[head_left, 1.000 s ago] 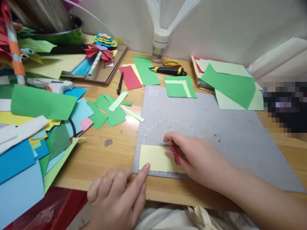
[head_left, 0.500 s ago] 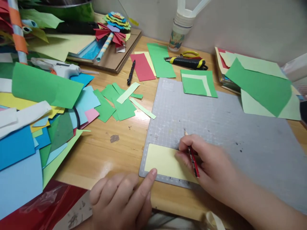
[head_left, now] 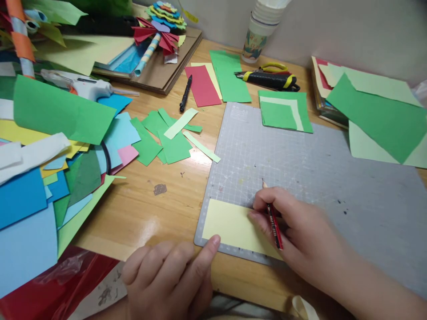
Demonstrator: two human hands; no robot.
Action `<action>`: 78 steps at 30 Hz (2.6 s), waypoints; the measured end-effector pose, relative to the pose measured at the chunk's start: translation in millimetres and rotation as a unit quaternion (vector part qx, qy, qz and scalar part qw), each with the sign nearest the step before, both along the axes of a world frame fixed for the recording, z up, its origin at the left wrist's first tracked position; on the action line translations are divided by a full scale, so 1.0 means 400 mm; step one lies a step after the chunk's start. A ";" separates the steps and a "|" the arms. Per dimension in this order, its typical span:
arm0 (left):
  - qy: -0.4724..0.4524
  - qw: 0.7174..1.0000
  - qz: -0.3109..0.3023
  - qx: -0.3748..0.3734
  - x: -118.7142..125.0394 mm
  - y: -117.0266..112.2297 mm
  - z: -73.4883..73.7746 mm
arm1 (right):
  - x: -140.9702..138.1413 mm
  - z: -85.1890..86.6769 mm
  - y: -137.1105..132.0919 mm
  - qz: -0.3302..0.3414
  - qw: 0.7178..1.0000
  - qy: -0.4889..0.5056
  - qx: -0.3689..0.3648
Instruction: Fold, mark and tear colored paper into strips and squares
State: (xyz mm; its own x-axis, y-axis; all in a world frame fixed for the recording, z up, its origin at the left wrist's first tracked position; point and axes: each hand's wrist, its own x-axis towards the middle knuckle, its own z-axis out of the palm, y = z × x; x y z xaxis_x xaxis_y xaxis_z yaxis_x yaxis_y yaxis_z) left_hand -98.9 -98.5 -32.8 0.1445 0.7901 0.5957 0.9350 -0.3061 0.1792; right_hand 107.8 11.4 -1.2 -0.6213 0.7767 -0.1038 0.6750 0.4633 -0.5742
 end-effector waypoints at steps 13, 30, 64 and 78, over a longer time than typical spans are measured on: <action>0.001 1.000 0.001 0.000 0.001 -0.001 0.000 | -0.005 0.003 0.001 0.015 1.000 -0.012 0.024; -0.001 1.000 -0.001 -0.009 0.001 0.000 0.003 | -0.008 0.015 0.002 0.017 1.000 -0.013 0.014; 0.107 0.991 -0.046 -0.065 -0.028 -0.009 0.034 | -0.010 0.014 0.004 0.015 0.999 -0.035 0.034; -0.078 0.977 -0.124 -0.154 -0.017 0.094 0.075 | 0.014 0.040 0.030 0.018 0.997 -0.067 0.031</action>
